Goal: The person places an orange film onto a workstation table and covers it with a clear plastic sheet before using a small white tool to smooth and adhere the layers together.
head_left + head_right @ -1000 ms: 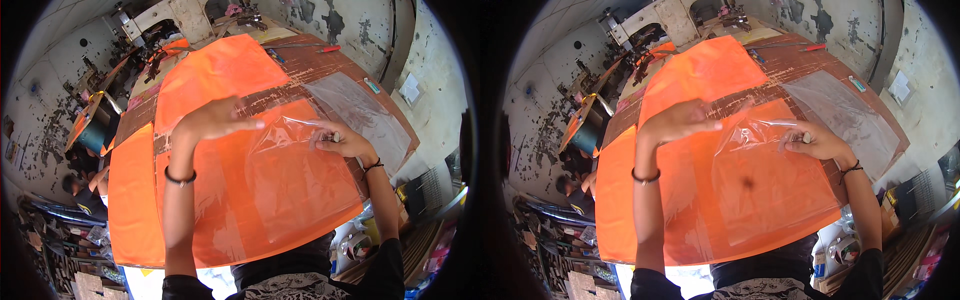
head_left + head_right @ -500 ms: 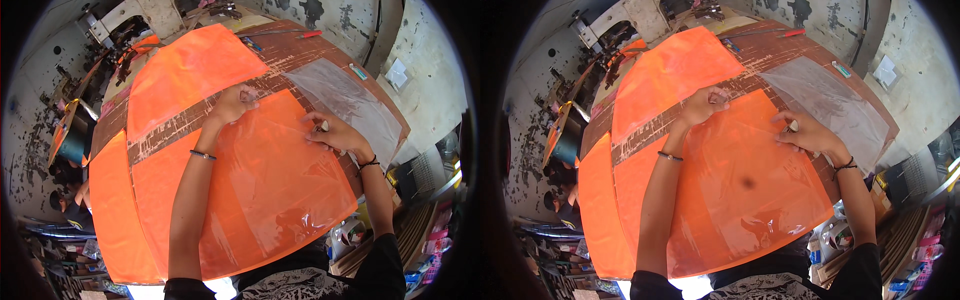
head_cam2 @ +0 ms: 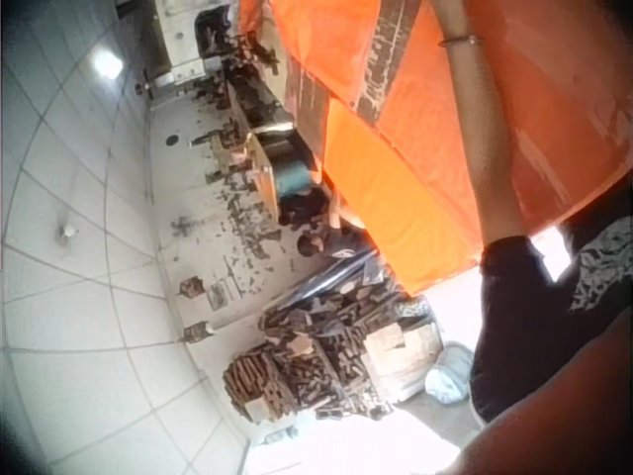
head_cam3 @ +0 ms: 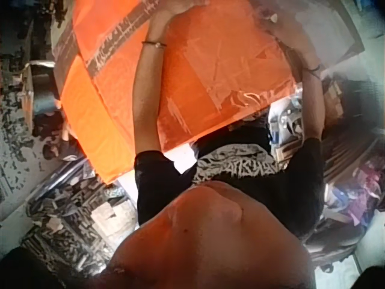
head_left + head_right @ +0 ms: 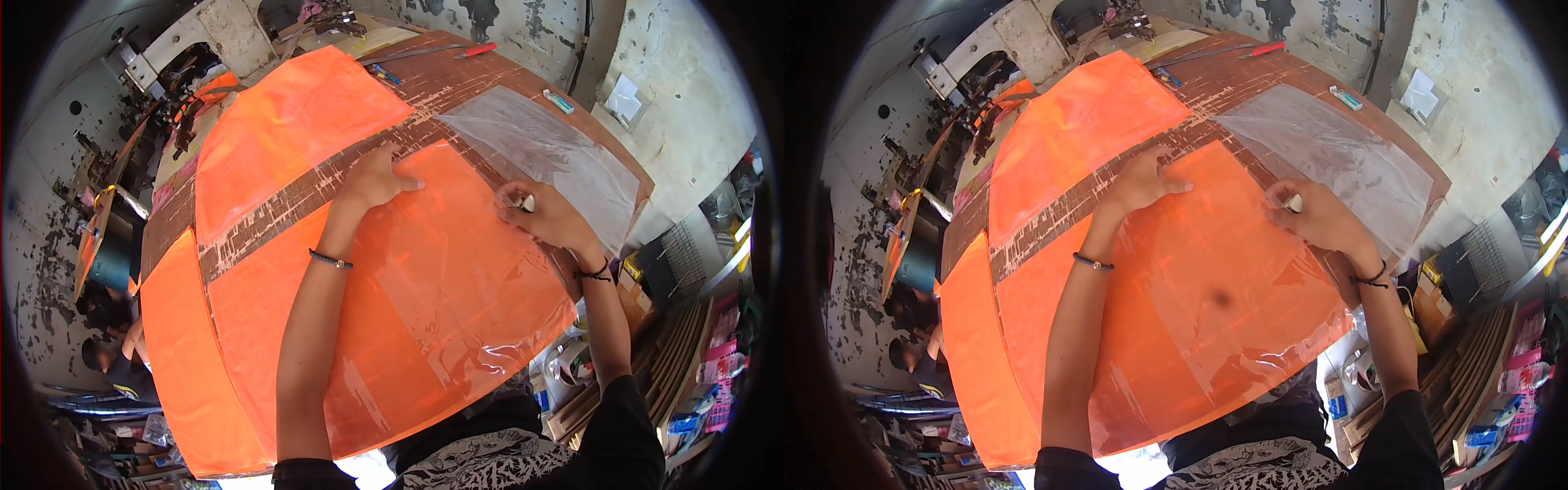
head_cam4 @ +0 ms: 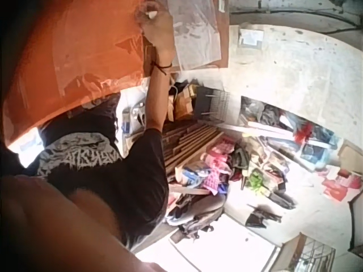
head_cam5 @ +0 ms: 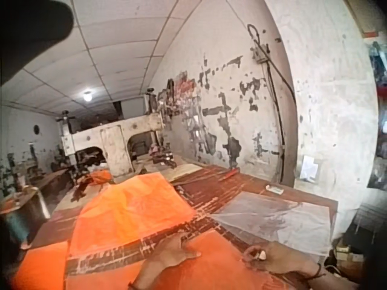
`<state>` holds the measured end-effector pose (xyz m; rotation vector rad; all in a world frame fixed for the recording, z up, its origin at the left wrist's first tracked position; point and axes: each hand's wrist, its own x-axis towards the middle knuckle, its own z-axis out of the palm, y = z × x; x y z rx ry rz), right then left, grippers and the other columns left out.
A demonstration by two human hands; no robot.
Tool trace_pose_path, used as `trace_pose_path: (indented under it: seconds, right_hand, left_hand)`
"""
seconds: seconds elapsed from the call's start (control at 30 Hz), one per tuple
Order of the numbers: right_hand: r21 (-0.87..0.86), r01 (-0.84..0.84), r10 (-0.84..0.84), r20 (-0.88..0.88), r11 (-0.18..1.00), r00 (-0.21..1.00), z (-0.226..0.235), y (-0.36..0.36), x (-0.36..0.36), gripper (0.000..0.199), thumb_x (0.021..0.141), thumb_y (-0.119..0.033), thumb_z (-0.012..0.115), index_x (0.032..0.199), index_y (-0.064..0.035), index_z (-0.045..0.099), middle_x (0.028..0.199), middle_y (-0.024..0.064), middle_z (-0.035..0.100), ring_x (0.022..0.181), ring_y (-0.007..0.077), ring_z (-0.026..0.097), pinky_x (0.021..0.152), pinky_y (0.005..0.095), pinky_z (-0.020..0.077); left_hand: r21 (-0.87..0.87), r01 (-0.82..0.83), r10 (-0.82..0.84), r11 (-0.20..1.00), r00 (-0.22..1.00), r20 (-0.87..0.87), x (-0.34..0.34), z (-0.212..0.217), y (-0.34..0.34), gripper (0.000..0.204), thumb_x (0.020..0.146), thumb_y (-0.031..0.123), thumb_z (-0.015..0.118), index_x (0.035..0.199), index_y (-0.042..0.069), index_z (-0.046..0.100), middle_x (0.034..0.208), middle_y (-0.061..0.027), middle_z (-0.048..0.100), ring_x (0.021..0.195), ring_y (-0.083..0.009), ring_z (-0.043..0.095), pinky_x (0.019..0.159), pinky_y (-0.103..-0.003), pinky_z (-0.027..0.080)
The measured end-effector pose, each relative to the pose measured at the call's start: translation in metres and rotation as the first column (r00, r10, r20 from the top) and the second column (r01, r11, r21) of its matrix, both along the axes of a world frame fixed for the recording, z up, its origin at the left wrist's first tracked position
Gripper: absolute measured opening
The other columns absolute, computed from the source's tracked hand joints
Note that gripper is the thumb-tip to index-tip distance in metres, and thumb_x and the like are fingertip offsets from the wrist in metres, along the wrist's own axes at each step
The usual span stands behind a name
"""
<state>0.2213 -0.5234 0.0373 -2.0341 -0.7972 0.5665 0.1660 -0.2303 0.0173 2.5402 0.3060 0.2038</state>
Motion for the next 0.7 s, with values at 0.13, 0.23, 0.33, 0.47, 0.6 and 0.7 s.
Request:
trace_pose_path:
  seconds: [0.13, 0.23, 0.33, 0.47, 0.6, 0.7]
  right_hand:
    - [0.004, 0.018, -0.019, 0.185, 1.000, 0.983, -0.005, 0.003, 0.001, 0.031, 0.082, -0.020, 0.069, 0.104, 0.0002, 0.061, 0.076, 0.0085, 0.065, 0.064, 0.0167, 0.061, 0.058, 0.0291, 0.0472]
    - [0.068, 0.003, -0.026, 0.336, 0.998, 0.942, -0.020, 0.000, 0.006, 0.036, 0.079, -0.020, 0.070, 0.106, 0.0011, 0.060, 0.087, 0.0133, 0.067, 0.075, 0.0238, 0.064, 0.068, 0.0327, 0.0486]
    - [0.119, 0.001, -0.049, 0.398, 0.993, 0.916, -0.020, -0.003, -0.004, 0.037, 0.078, -0.018, 0.071, 0.108, 0.0006, 0.059, 0.092, 0.0160, 0.066, 0.080, 0.0265, 0.064, 0.071, 0.0340, 0.0484]
    - [0.222, 0.133, -0.231, 0.510, 0.966, 0.829, -0.014, -0.028, -0.029, 0.035, 0.080, -0.015, 0.071, 0.109, -0.0009, 0.058, 0.086, 0.0152, 0.064, 0.076, 0.0253, 0.062, 0.069, 0.0328, 0.0480]
    - [0.259, 0.381, -0.454, 0.349, 0.888, 0.820, -0.006, -0.085, -0.076, 0.028, 0.083, -0.014, 0.069, 0.105, 0.0000, 0.059, 0.079, 0.0098, 0.061, 0.074, 0.0164, 0.059, 0.067, 0.0307, 0.0467]
    - [0.051, 0.503, -0.498, 0.263, 0.863, 0.826, -0.021, -0.132, -0.110, 0.023, 0.085, -0.014, 0.068, 0.099, 0.0013, 0.058, 0.077, 0.0070, 0.060, 0.071, 0.0129, 0.059, 0.066, 0.0281, 0.0469]
  left_hand:
    - [0.136, -0.077, 0.065, 0.988, 0.994, 0.091, -0.003, 0.002, -0.017, 0.060, 0.070, 0.039, 0.080, 0.110, -0.002, 0.061, 0.116, -0.0213, 0.058, 0.111, -0.0343, 0.055, 0.095, -0.043, 0.045]
    - [0.355, -0.136, 0.076, 0.925, 0.981, 0.180, -0.002, -0.010, -0.029, 0.054, 0.072, 0.040, 0.077, 0.100, -0.004, 0.063, 0.110, -0.0228, 0.058, 0.106, -0.0384, 0.054, 0.094, -0.046, 0.044]
    - [0.361, -0.128, 0.017, 0.924, 0.956, 0.294, -0.003, -0.023, -0.025, 0.042, 0.073, 0.036, 0.077, 0.087, -0.002, 0.066, 0.096, -0.0199, 0.058, 0.091, -0.0360, 0.057, 0.081, -0.044, 0.047]
    - [0.308, -0.133, 0.016, 0.942, 0.935, 0.354, -0.002, -0.031, -0.026, 0.041, 0.074, 0.034, 0.076, 0.088, -0.002, 0.065, 0.102, -0.0194, 0.057, 0.099, -0.0361, 0.053, 0.085, -0.046, 0.045]
    - [0.208, -0.086, 0.011, 0.974, 0.942, 0.334, -0.006, -0.030, -0.019, 0.046, 0.072, 0.036, 0.078, 0.090, -0.003, 0.062, 0.105, -0.0198, 0.056, 0.102, -0.0368, 0.051, 0.089, -0.047, 0.043]
    - [0.169, -0.097, 0.031, 0.981, 0.934, 0.355, -0.002, -0.029, -0.016, 0.048, 0.070, 0.037, 0.080, 0.090, -0.002, 0.062, 0.105, -0.0193, 0.056, 0.101, -0.0365, 0.051, 0.089, -0.047, 0.042]
